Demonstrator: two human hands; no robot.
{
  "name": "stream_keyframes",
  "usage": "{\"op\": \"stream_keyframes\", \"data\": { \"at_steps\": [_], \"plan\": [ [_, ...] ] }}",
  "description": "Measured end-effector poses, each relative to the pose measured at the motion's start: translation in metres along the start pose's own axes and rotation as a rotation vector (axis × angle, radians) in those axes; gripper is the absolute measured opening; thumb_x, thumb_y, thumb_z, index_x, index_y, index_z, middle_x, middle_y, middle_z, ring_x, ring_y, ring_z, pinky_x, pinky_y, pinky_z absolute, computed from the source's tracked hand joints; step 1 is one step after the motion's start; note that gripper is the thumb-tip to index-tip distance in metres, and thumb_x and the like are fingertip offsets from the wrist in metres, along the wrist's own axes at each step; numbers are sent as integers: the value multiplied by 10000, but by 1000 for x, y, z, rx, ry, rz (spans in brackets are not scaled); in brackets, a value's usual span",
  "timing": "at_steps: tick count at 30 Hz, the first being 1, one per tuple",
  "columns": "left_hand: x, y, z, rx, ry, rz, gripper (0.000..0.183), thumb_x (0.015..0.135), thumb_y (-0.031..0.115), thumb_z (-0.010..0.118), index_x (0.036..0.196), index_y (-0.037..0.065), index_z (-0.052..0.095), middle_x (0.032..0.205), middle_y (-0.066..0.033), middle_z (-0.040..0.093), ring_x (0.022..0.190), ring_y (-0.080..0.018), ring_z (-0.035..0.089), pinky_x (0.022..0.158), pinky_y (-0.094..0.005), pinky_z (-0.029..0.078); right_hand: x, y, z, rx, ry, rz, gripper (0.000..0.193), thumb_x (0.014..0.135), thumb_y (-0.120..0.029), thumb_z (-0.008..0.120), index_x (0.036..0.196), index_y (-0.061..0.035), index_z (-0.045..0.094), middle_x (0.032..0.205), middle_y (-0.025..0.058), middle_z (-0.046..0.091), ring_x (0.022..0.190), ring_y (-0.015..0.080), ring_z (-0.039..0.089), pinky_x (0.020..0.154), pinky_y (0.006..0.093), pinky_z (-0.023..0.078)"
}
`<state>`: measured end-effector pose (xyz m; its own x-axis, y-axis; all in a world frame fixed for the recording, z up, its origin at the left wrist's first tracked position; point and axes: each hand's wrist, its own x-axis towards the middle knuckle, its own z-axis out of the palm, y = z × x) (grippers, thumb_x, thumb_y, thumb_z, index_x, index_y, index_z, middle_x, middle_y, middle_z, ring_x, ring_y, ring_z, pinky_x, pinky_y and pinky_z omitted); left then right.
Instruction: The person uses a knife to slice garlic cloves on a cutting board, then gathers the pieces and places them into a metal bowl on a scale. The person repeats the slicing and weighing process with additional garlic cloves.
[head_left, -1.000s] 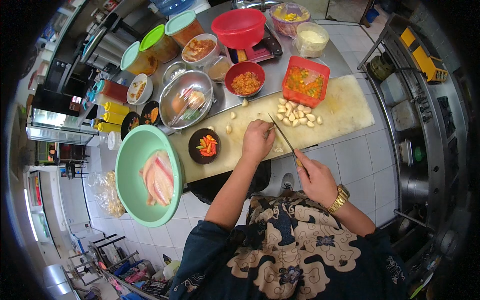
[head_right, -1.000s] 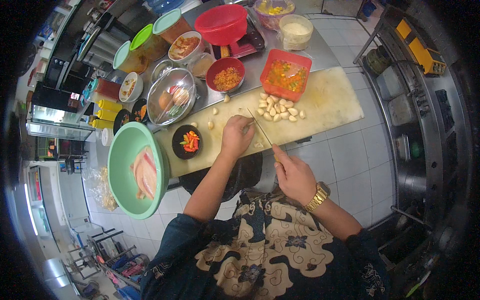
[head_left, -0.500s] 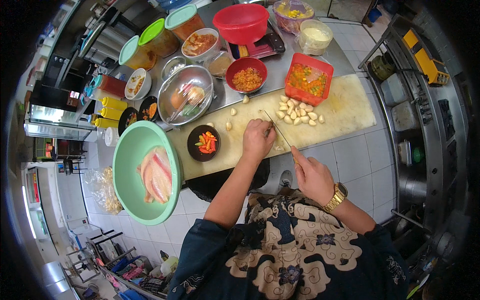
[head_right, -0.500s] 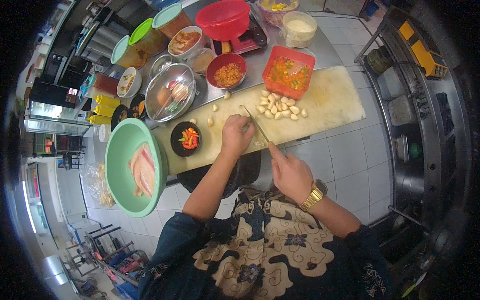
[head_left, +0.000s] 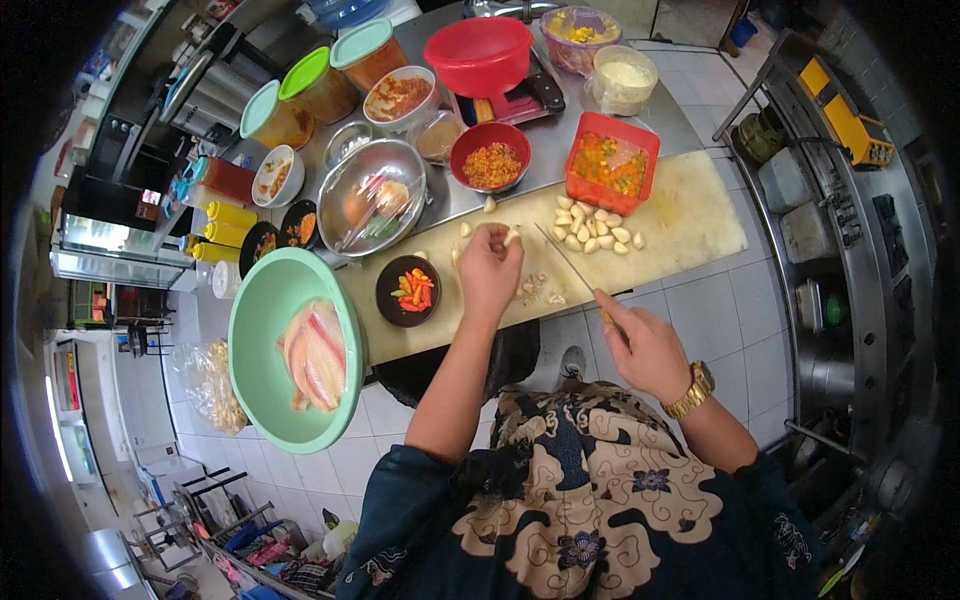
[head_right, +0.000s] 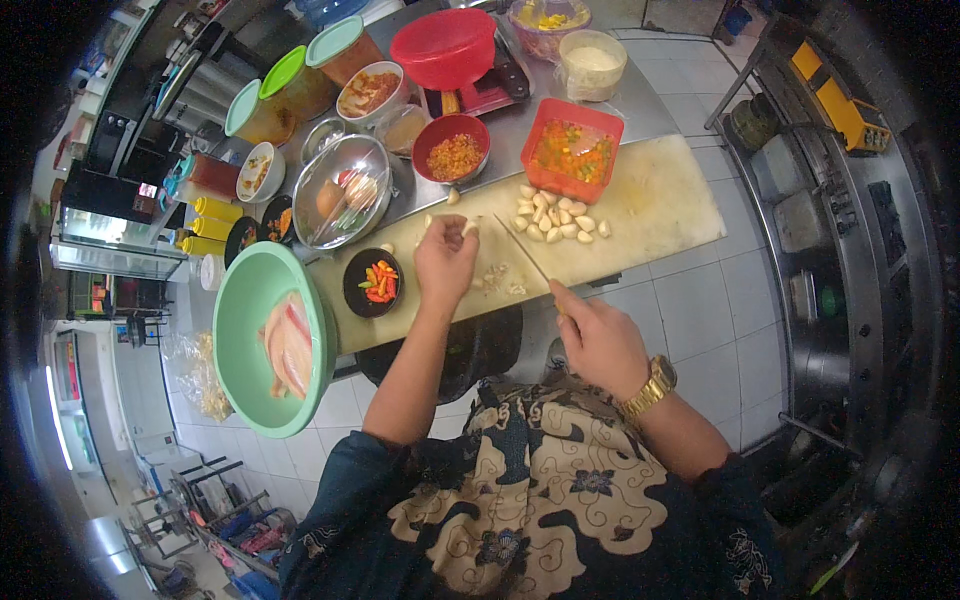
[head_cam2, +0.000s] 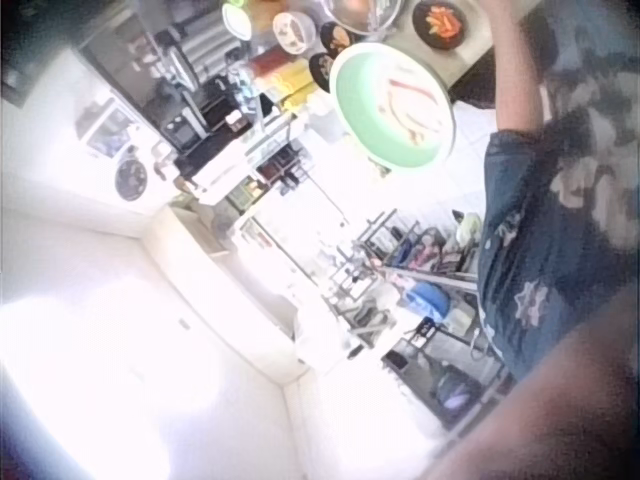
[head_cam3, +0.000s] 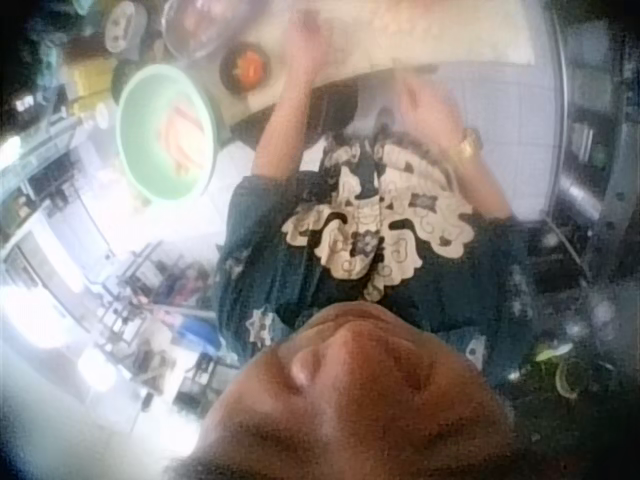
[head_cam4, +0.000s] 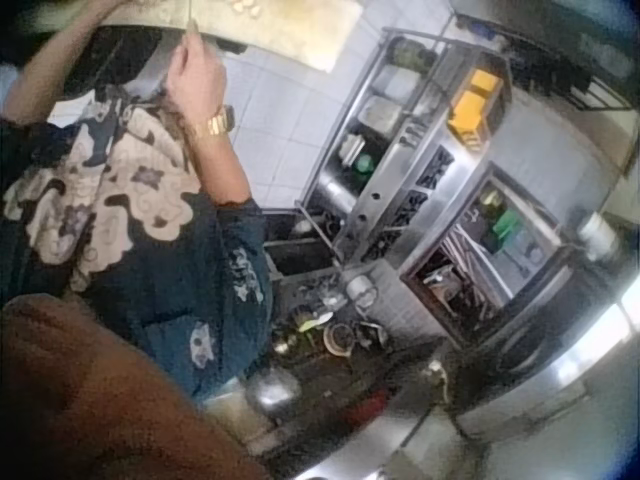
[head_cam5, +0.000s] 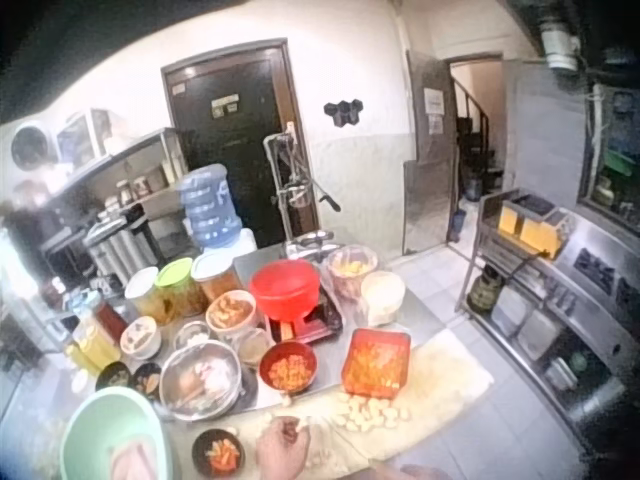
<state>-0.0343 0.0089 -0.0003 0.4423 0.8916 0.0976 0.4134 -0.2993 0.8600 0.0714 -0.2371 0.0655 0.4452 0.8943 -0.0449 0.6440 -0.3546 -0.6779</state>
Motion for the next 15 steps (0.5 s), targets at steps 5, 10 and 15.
{"op": "stream_keyframes", "data": {
  "at_steps": [5,10,15],
  "plan": [
    [33,2,6,176,-58,180,282,914,223,779,1096,11,747,969,-172,774,856,-280,729,812,-396,579,8,5,2,-149,-68,-9,457,1005,-225,611,1455,-145,627,853,198,685,797,405,694,730,532,552],
    [37,8,17,196,-293,263,238,948,134,659,1150,84,776,1078,-220,754,1078,-412,682,980,-480,542,-1,-1,-7,14,-130,-23,484,1001,-188,623,1477,-103,604,888,230,703,814,428,682,753,529,540],
    [66,-28,-17,220,-60,148,286,917,34,589,1117,73,790,1137,-220,751,1059,-428,687,995,-492,535,17,6,7,152,19,14,478,1006,-182,616,1471,-75,599,960,260,719,889,459,683,813,544,532]
  ]
}}
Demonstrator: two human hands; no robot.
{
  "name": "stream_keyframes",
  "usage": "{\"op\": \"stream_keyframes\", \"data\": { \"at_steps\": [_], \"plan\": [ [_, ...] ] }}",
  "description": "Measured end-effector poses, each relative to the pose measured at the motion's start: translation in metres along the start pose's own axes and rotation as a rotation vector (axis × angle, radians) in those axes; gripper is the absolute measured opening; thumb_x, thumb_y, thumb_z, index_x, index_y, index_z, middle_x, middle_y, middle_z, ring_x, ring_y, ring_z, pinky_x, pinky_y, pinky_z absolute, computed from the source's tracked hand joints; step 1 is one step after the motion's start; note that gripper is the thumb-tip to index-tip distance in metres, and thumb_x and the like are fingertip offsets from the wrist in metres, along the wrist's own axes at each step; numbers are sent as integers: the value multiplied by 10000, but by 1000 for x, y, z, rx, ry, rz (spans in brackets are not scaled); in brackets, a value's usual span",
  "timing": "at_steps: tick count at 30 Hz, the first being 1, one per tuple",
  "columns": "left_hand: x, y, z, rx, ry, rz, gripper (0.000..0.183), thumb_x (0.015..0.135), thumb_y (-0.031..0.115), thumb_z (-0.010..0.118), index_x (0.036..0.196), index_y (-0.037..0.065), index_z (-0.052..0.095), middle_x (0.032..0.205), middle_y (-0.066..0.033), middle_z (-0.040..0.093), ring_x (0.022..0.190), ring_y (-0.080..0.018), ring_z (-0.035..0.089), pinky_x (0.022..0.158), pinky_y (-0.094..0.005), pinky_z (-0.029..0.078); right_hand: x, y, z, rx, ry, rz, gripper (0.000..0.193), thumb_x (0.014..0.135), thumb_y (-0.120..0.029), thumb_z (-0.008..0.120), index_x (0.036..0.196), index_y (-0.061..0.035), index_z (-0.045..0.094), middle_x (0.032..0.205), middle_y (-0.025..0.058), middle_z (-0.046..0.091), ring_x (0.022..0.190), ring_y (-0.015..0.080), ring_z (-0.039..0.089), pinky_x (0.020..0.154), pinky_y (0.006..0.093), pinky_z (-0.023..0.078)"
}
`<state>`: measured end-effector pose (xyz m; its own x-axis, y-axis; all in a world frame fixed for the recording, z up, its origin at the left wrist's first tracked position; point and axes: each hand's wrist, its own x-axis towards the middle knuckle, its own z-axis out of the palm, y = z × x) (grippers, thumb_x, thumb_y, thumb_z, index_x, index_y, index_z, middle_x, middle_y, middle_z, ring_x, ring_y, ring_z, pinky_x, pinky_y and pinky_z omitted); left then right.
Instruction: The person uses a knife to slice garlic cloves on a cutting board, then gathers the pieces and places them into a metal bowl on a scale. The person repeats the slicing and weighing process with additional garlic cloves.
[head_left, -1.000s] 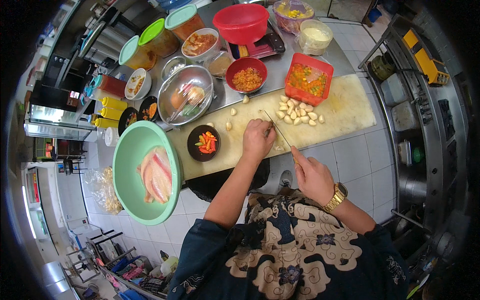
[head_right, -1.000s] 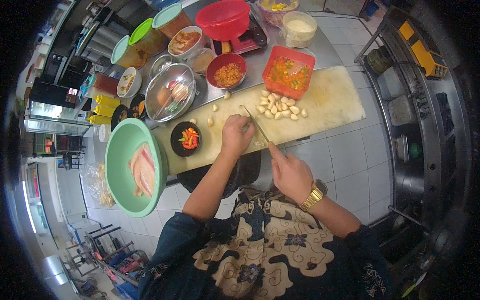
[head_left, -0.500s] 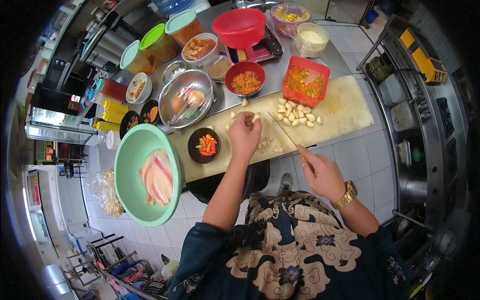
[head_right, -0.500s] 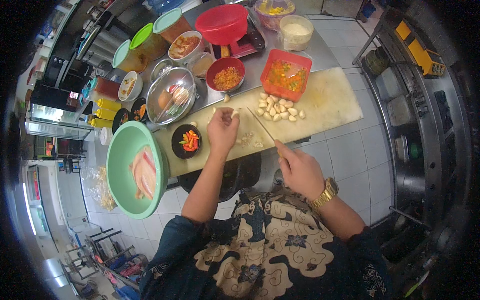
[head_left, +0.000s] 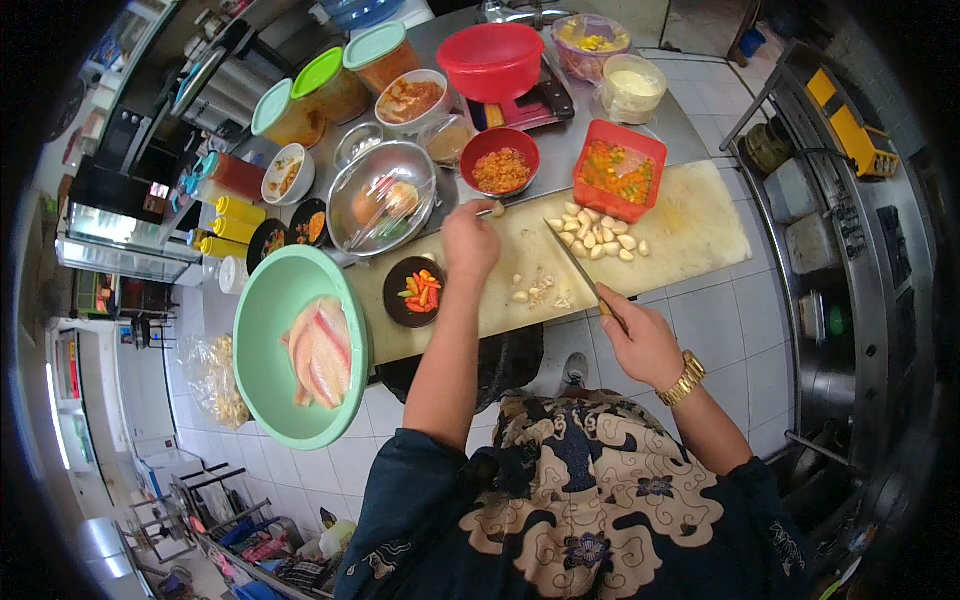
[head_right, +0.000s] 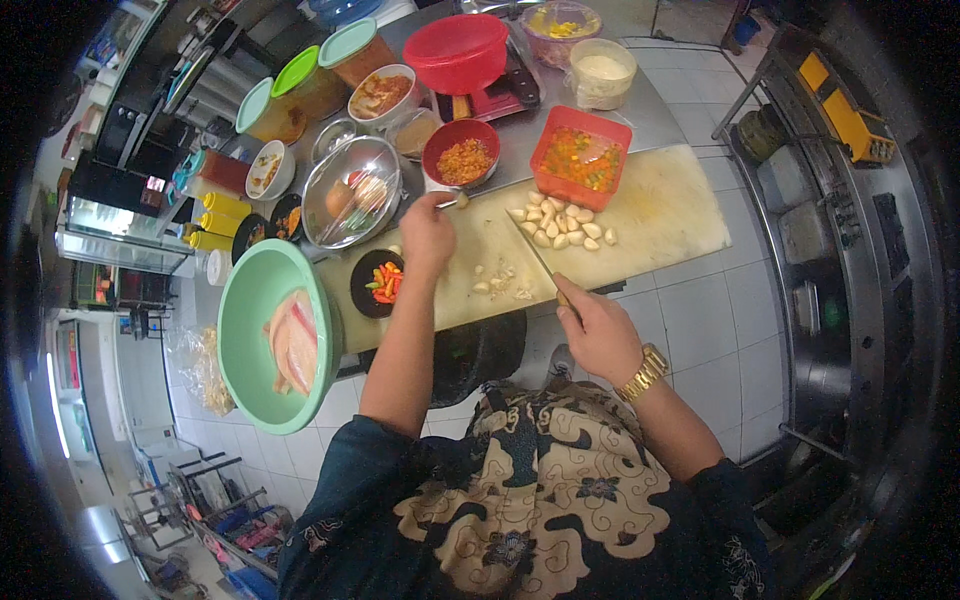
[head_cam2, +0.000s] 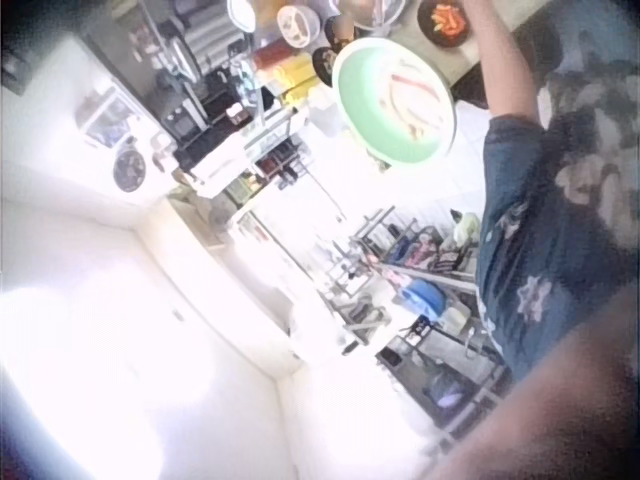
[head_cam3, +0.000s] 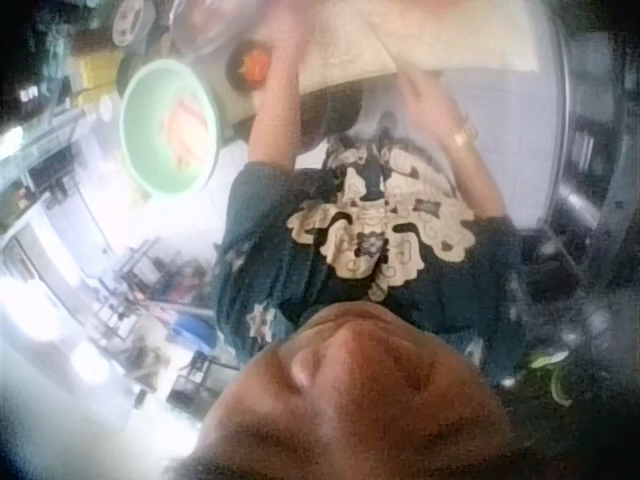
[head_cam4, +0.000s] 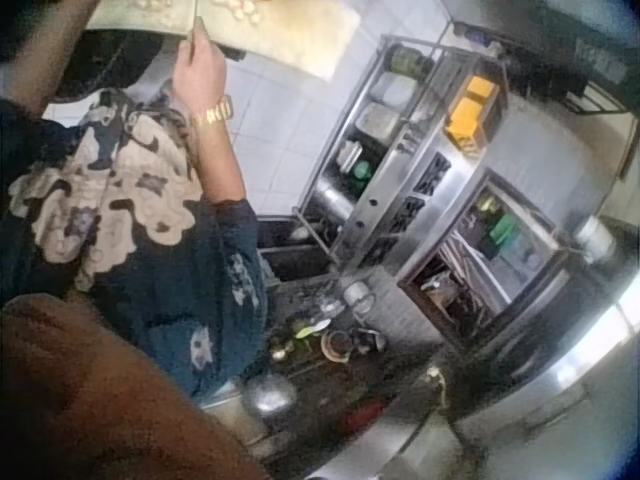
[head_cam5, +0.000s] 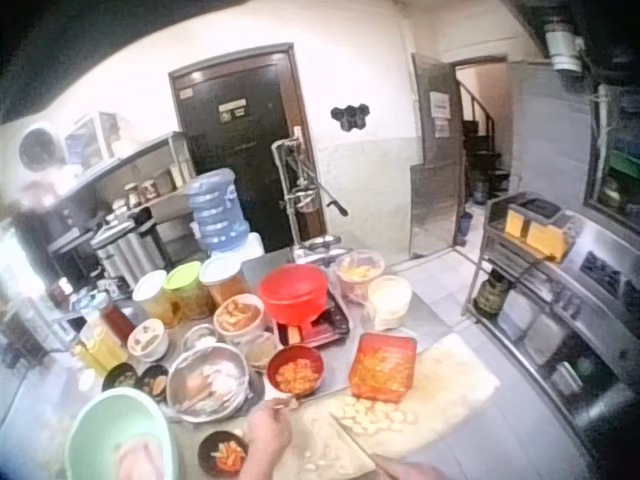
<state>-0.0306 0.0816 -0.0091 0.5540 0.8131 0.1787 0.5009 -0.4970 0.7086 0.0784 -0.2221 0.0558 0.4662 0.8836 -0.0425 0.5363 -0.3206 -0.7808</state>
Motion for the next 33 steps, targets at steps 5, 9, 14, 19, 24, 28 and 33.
{"op": "stream_keyframes", "data": {
  "at_steps": [5,9,14,19,24,28,33],
  "plan": [
    [11,5,-3,258,-90,-3,218,913,166,710,1080,53,794,1113,-194,764,1039,-391,703,975,-481,541,1,-2,-1,35,-17,72,481,1006,-179,625,1470,-56,593,1011,274,725,944,464,689,841,536,536],
    [14,17,10,438,-68,9,281,903,248,765,1117,67,793,1077,-168,771,1036,-371,707,961,-467,547,-5,3,0,51,-6,40,473,1014,-153,624,1470,-30,589,999,281,722,905,447,704,804,474,550],
    [-10,28,-2,-126,-103,-42,314,943,148,760,1239,44,740,1031,-129,763,1069,-309,728,950,-382,580,-10,-4,-8,89,-32,77,481,1008,-165,629,1469,-35,589,1033,296,720,958,466,701,851,509,552],
    [-64,22,10,-1282,-357,-249,378,1036,28,650,1406,-31,601,1187,-128,724,1088,-250,736,989,-360,606,-18,9,-3,172,15,42,495,1010,-148,630,1485,-19,574,1075,294,725,965,447,719,854,467,563],
    [-68,24,5,-1697,-411,-370,408,1041,10,631,1445,-8,580,1223,-140,715,1105,-260,732,1008,-382,615,-16,3,-9,183,-36,98,503,1009,-144,631,1493,-21,569,1122,301,724,990,444,722,870,447,567],
    [-64,27,-1,-1593,-356,-415,361,1032,14,642,1392,0,617,1162,-117,713,1043,-238,737,955,-356,618,-14,2,-9,187,-42,112,501,1011,-145,625,1493,-24,570,1132,302,724,1001,439,722,884,447,564],
    [-60,26,-7,-1041,-373,-376,312,1011,14,663,1322,-4,647,1008,-62,695,947,-198,727,890,-329,608,-15,4,-7,159,-27,96,493,1011,-143,624,1486,-22,575,1124,299,725,987,434,722,877,448,562]
  ]
}}
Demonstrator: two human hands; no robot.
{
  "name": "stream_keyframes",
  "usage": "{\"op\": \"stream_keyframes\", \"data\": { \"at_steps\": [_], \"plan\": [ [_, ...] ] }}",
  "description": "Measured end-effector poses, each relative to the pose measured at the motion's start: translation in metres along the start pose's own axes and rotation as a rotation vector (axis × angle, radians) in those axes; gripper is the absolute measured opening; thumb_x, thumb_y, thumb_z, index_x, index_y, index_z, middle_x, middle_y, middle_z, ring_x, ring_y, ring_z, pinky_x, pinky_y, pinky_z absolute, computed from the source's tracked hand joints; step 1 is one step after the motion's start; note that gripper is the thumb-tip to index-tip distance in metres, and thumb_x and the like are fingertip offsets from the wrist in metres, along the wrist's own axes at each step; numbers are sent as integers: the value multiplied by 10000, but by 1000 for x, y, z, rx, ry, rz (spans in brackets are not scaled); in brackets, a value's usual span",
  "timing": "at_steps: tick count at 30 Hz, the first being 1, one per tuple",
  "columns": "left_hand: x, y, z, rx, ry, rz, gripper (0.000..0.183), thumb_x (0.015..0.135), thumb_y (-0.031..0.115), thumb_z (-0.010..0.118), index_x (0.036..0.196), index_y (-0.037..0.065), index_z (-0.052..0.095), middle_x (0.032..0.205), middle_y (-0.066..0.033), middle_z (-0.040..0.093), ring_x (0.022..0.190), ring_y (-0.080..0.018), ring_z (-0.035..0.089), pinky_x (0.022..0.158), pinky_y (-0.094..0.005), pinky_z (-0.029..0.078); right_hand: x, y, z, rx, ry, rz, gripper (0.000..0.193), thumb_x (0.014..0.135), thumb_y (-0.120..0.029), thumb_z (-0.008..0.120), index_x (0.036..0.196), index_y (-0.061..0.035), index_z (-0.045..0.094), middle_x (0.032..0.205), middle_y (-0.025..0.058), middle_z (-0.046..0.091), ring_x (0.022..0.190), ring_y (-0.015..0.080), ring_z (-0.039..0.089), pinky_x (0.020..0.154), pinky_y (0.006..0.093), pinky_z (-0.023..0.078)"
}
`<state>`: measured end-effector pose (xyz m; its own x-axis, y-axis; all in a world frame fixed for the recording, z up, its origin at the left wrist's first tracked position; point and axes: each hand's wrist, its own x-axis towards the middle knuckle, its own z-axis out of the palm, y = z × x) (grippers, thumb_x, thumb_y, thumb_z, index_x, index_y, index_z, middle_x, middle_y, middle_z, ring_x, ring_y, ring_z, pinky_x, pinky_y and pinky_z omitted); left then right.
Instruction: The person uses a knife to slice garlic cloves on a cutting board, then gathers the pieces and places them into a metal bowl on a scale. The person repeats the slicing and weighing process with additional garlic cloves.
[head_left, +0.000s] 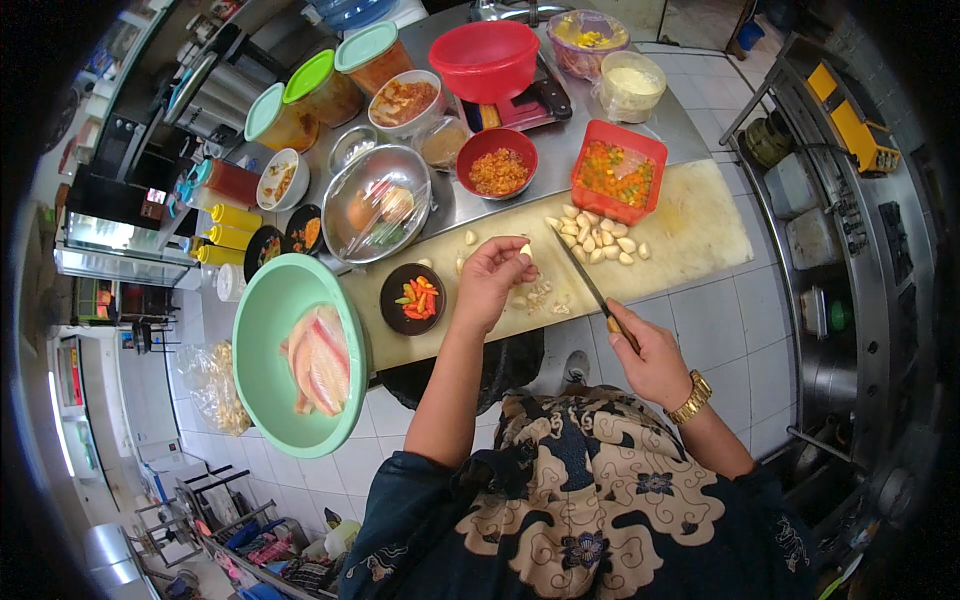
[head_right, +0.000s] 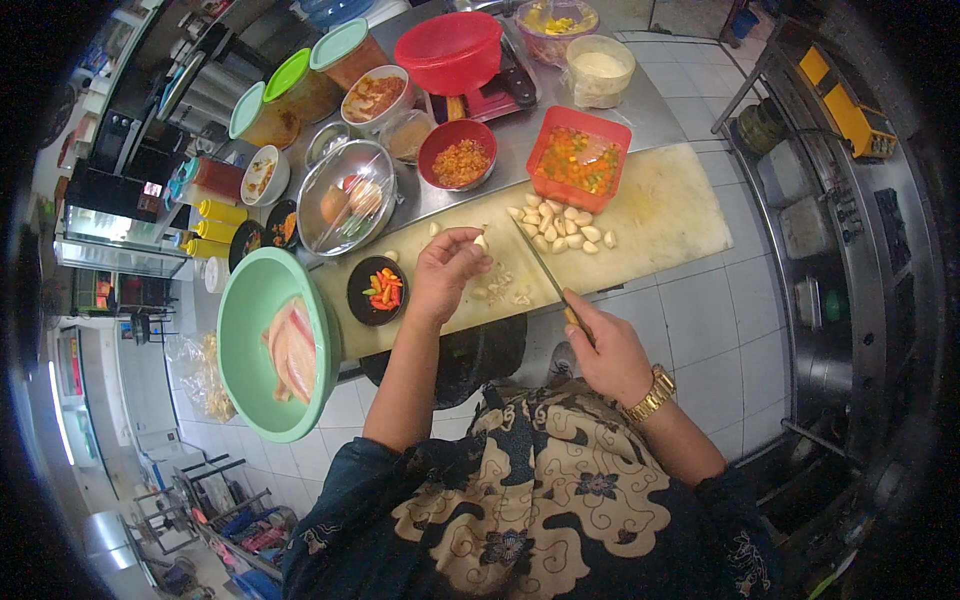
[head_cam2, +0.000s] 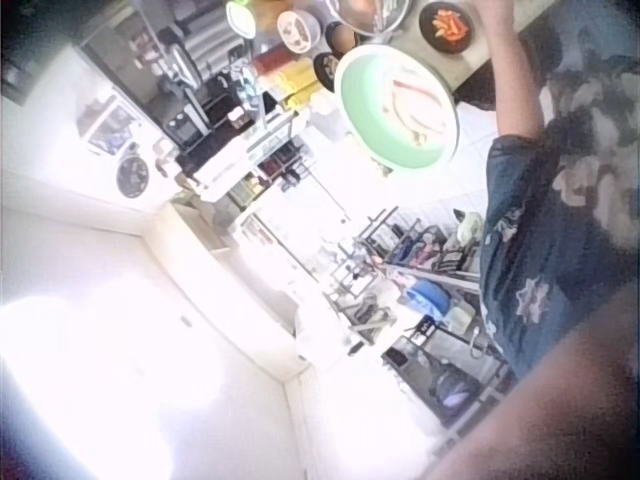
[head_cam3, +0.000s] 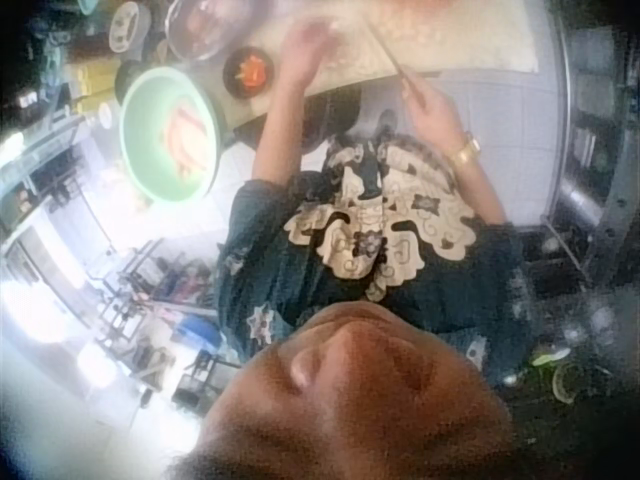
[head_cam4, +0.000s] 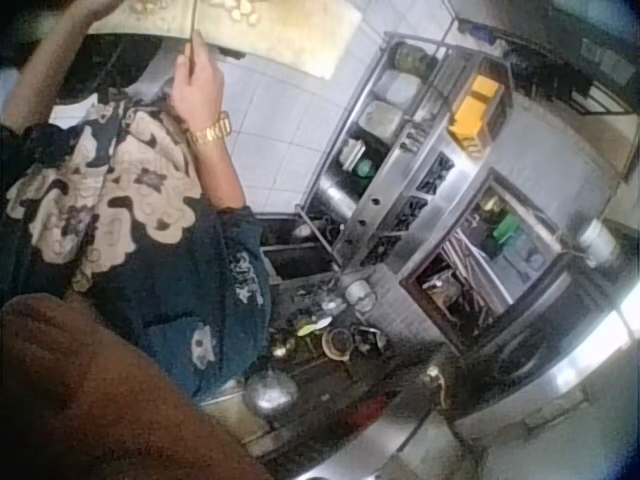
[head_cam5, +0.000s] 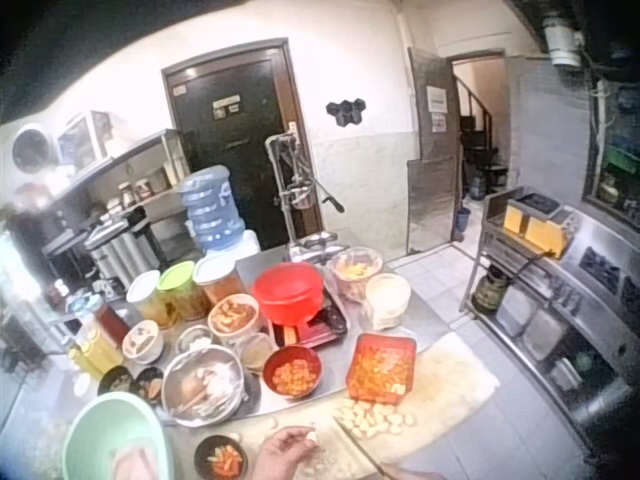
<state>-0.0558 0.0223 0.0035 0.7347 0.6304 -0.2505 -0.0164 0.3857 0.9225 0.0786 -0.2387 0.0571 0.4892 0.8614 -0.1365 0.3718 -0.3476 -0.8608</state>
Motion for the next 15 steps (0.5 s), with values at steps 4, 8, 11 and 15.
{"op": "stream_keyframes", "data": {
  "at_steps": [4,8,11,15],
  "plan": [
    [-5,7,-9,43,44,-40,278,1012,17,657,1290,-2,655,978,-60,700,925,-184,721,888,-332,608,-1,-1,1,16,-10,16,494,1011,-139,623,1486,-12,571,1144,298,726,1015,436,723,893,448,562],
    [-7,13,-4,-340,57,-69,216,1011,19,660,1226,1,672,985,-69,705,915,-175,712,861,-326,603,-3,0,2,27,0,-12,496,1013,-139,620,1488,-7,566,1164,297,724,1040,432,725,906,450,563],
    [6,2,12,-295,150,-54,195,991,9,686,1186,0,683,992,-76,710,923,-178,712,857,-330,601,-1,7,10,15,53,-106,493,1012,-142,620,1484,-6,571,1153,300,724,1026,438,722,899,460,564],
    [22,-16,16,205,169,-26,291,938,26,765,1209,-20,672,1022,-78,726,985,-188,718,920,-321,583,-3,-1,11,-55,61,-63,497,1012,-155,619,1494,-39,572,1059,280,724,962,444,710,862,491,560]
  ]
}}
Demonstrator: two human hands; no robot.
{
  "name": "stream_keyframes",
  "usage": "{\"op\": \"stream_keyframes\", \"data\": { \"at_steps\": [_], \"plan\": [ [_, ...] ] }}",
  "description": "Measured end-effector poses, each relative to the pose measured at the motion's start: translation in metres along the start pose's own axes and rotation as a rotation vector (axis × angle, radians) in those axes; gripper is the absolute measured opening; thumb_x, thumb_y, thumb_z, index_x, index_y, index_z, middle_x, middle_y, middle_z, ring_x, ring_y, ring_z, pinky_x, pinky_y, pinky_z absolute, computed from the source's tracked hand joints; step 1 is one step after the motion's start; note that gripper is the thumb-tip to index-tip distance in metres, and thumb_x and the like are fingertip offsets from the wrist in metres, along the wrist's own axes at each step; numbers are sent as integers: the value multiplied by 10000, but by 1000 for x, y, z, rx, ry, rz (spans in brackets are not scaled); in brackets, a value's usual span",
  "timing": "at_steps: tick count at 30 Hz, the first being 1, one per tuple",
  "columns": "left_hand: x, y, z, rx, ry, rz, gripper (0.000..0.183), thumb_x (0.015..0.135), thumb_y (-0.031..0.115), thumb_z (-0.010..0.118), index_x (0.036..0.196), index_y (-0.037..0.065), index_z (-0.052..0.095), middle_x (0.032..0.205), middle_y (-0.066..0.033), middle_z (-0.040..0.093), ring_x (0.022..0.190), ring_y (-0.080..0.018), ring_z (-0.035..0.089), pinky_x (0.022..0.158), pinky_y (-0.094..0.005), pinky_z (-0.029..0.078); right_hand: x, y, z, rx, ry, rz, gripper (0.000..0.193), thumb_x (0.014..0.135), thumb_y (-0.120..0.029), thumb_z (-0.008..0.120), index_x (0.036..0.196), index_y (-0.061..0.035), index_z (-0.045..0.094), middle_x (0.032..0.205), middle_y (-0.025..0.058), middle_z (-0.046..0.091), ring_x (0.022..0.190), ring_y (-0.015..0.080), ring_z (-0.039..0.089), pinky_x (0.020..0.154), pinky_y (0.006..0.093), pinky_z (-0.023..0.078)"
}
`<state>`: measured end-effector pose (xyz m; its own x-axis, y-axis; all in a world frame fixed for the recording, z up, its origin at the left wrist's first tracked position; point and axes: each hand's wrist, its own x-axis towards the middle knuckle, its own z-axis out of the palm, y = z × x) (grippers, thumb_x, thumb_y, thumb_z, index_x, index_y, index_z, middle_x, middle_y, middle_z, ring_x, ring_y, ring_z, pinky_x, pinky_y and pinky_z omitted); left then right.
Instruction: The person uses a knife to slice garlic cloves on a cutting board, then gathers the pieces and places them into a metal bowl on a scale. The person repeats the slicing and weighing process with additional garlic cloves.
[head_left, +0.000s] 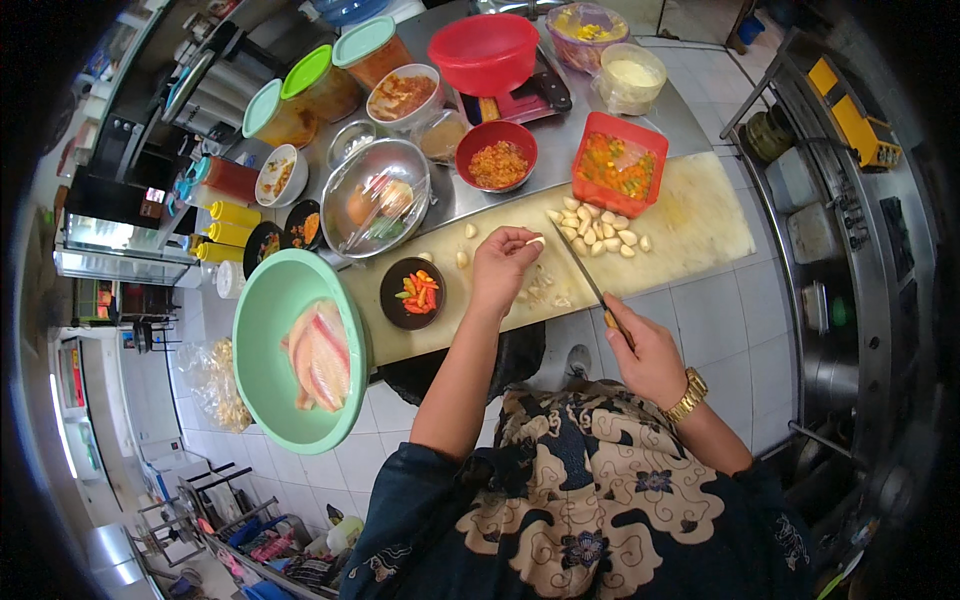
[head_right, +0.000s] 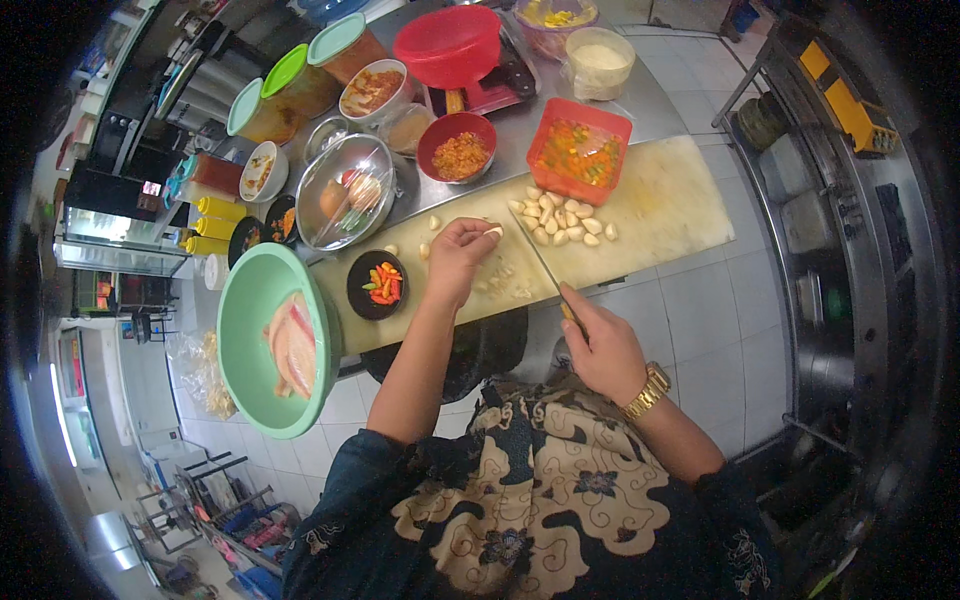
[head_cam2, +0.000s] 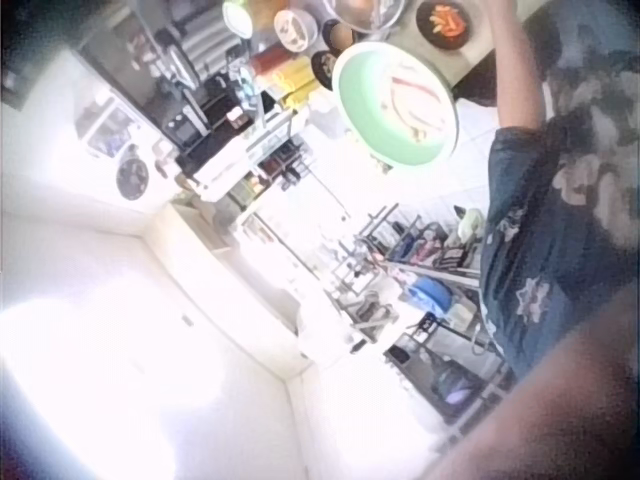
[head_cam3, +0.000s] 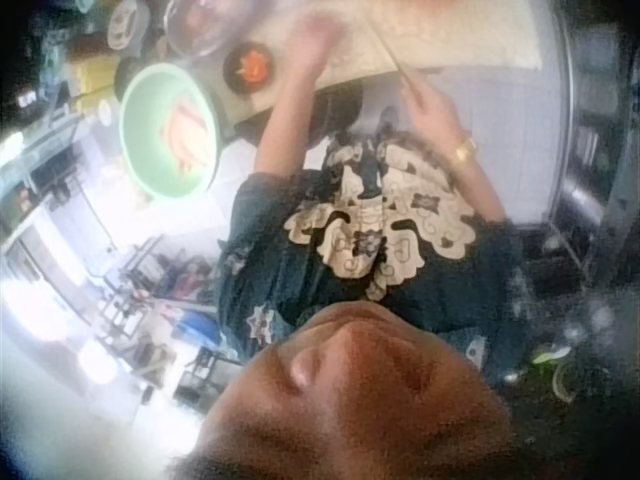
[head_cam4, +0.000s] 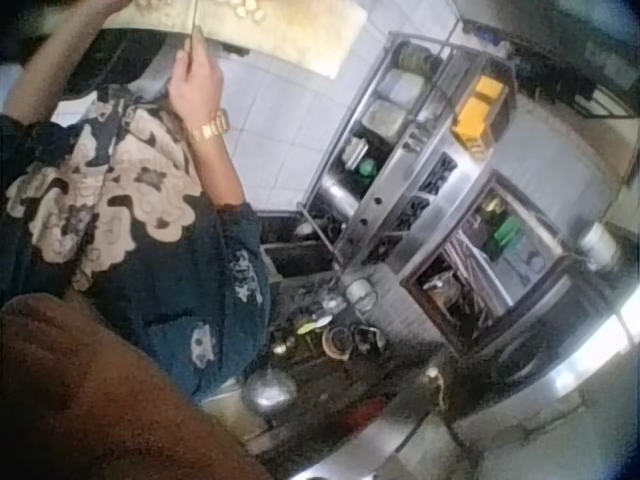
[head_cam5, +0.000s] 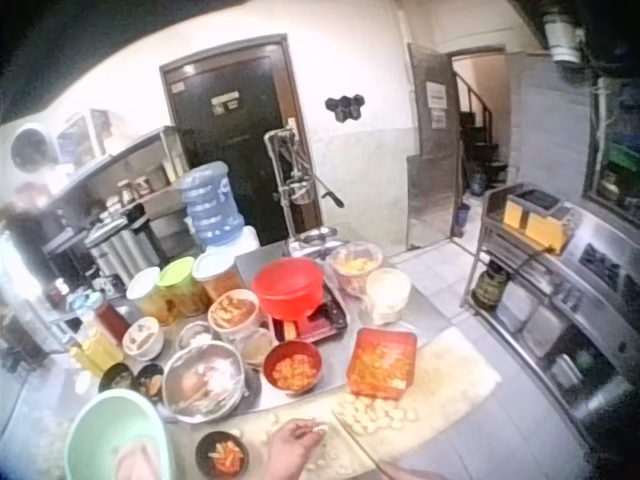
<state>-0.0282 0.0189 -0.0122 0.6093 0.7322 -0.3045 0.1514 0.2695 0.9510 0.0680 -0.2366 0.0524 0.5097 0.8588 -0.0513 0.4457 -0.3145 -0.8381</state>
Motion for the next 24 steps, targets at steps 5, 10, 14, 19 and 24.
{"op": "stream_keyframes", "data": {
  "at_steps": [5,10,14,19,24],
  "plan": [
    [-6,-9,6,541,-11,327,216,901,31,770,1114,5,746,1027,-113,749,911,-206,733,846,-315,587,1,-1,5,-46,-7,-1,497,1027,-110,614,1516,-38,562,1101,259,740,954,403,733,865,425,568],
    [-10,-12,5,664,14,446,111,889,53,764,994,20,784,991,-155,754,866,-285,735,810,-365,594,4,-9,7,-30,-71,7,505,1023,-114,614,1516,-24,552,1077,285,731,958,440,721,860,448,564],
    [-8,-14,3,719,31,518,112,887,71,760,986,26,788,958,-156,762,882,-325,732,815,-407,591,4,-1,17,-51,-29,-73,513,1022,-158,600,1521,-58,542,944,261,711,854,457,678,786,529,545],
    [-11,-14,4,735,49,507,117,891,79,763,991,28,797,958,-151,768,880,-305,738,808,-393,590,6,3,27,-123,-51,-66,510,1019,-149,588,1516,-47,542,944,264,716,846,462,678,770,547,542],
    [-11,-10,4,743,55,468,143,912,105,778,1035,38,805,959,-117,782,845,-221,746,790,-339,591,9,3,24,-124,-64,-68,505,1013,-163,598,1504,-56,556,937,262,717,840,457,680,765,548,546]
  ]
}}
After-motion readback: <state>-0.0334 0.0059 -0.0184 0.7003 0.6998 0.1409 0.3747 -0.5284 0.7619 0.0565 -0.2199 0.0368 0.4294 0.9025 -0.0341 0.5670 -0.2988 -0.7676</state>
